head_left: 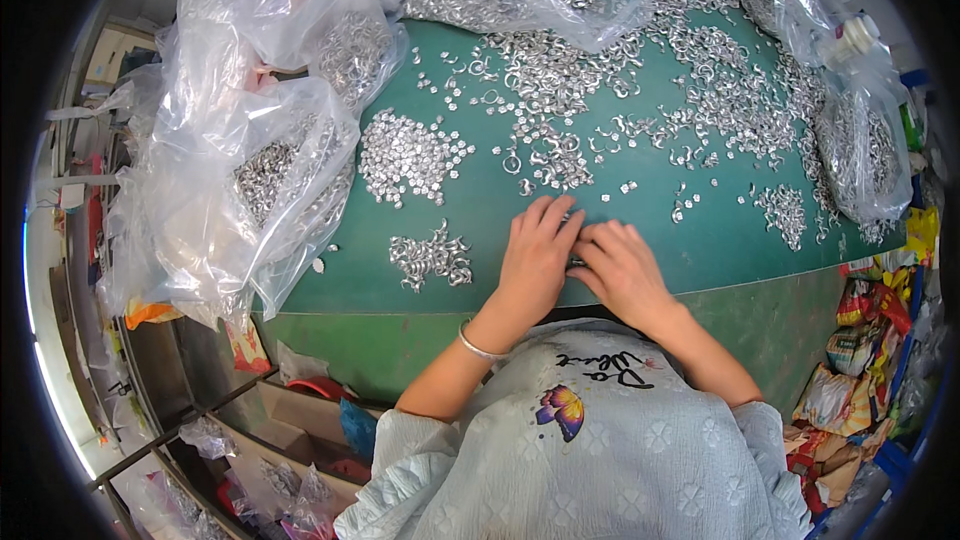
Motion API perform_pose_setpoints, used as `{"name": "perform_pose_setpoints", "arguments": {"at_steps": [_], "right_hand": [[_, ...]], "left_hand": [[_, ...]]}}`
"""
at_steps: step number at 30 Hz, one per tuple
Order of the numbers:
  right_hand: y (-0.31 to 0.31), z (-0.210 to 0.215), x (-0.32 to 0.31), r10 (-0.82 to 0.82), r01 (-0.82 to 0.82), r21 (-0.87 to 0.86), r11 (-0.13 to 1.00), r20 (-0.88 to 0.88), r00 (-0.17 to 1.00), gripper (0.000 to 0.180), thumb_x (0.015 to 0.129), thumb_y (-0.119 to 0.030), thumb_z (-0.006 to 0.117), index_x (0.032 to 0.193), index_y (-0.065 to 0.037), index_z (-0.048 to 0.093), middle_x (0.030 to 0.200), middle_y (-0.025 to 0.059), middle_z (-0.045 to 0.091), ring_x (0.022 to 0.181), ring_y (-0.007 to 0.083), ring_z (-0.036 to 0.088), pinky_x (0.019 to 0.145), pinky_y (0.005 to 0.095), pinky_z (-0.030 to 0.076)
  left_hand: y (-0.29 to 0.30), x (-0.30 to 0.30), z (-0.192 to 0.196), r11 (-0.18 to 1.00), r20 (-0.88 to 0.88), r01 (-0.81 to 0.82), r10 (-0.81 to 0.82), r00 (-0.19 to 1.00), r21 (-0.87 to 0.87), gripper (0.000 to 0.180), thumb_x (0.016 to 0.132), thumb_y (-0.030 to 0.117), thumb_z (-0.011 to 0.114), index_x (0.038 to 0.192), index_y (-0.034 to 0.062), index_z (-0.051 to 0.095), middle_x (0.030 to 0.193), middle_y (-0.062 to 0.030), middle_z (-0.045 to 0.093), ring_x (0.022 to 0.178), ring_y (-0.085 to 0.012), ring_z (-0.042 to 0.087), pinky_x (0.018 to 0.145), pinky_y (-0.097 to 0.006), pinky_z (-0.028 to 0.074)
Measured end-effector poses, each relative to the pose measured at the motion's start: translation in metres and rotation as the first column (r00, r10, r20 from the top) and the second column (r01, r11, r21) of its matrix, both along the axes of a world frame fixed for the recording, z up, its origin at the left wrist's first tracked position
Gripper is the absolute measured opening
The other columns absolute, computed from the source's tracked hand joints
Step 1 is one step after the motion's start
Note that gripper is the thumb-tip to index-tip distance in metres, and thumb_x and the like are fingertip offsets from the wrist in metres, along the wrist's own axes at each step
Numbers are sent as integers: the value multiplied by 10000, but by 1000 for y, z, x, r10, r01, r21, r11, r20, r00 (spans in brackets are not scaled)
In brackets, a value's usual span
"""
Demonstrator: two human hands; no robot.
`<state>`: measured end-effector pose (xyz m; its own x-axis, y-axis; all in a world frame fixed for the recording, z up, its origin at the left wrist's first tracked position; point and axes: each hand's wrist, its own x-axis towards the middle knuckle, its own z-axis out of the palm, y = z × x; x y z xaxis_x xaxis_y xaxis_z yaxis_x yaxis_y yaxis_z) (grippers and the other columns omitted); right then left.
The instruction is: The person sorts small metal decorative items by hand on a green workstation table, picking them up from a large pile and placing them into different plastic bags.
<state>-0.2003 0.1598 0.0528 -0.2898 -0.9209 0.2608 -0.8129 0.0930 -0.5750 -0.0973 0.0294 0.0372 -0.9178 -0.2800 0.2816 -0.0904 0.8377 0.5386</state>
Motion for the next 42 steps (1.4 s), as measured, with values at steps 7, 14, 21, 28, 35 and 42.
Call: {"name": "perform_pose_setpoints", "arguments": {"at_steps": [7,14,21,28,35,42], "right_hand": [[43,-16,-14,-201,192,-88,977,-107,974,168,748,-86,738,881,-57,639,929,62,574,839,250,544,709,371,405],[126,-24,-86,-691,699,-160,698,-408,597,112,793,-76,717,848,-61,622,893,88,588,843,272,541,716,393,380],[85,-2,-97,-651,616,-210,759,-254,715,193,801,-147,727,954,-42,672,972,103,621,920,294,558,815,395,403],[32,-7,-92,-522,534,3,845,-210,827,122,745,-108,749,813,-58,660,827,40,615,850,247,525,759,390,351],[35,-2,-26,-189,195,55,979,-90,978,101,741,-100,731,799,-70,655,851,46,573,866,234,517,782,377,360],[56,10,-50,-558,552,-84,829,-179,810,141,731,-106,761,824,-71,661,881,43,594,845,257,531,722,371,375]], "left_hand": [[-7,29,3,985,-9,-144,145,989,96,262,806,-32,637,1067,-33,616,1043,-156,560,981,-338,541,846,-406,464],[-16,74,-6,883,-23,-467,466,884,-43,253,802,-47,637,1051,0,636,1034,-143,568,939,-313,549,848,-401,419],[-9,53,3,846,7,-498,509,861,-190,359,781,-71,552,1108,57,627,1180,-137,523,1099,-330,487,933,-444,331],[-5,50,-2,843,55,-508,524,850,-174,361,785,-69,540,1105,72,631,1214,-135,516,1147,-326,467,955,-452,303],[22,27,14,962,-84,-268,272,959,59,312,798,-52,625,1094,49,631,1075,-122,585,1020,-294,550,888,-375,387],[57,0,9,986,21,-1,-3,1000,166,321,802,55,698,1112,37,616,1037,-99,570,956,-267,547,820,-374,388]]}}
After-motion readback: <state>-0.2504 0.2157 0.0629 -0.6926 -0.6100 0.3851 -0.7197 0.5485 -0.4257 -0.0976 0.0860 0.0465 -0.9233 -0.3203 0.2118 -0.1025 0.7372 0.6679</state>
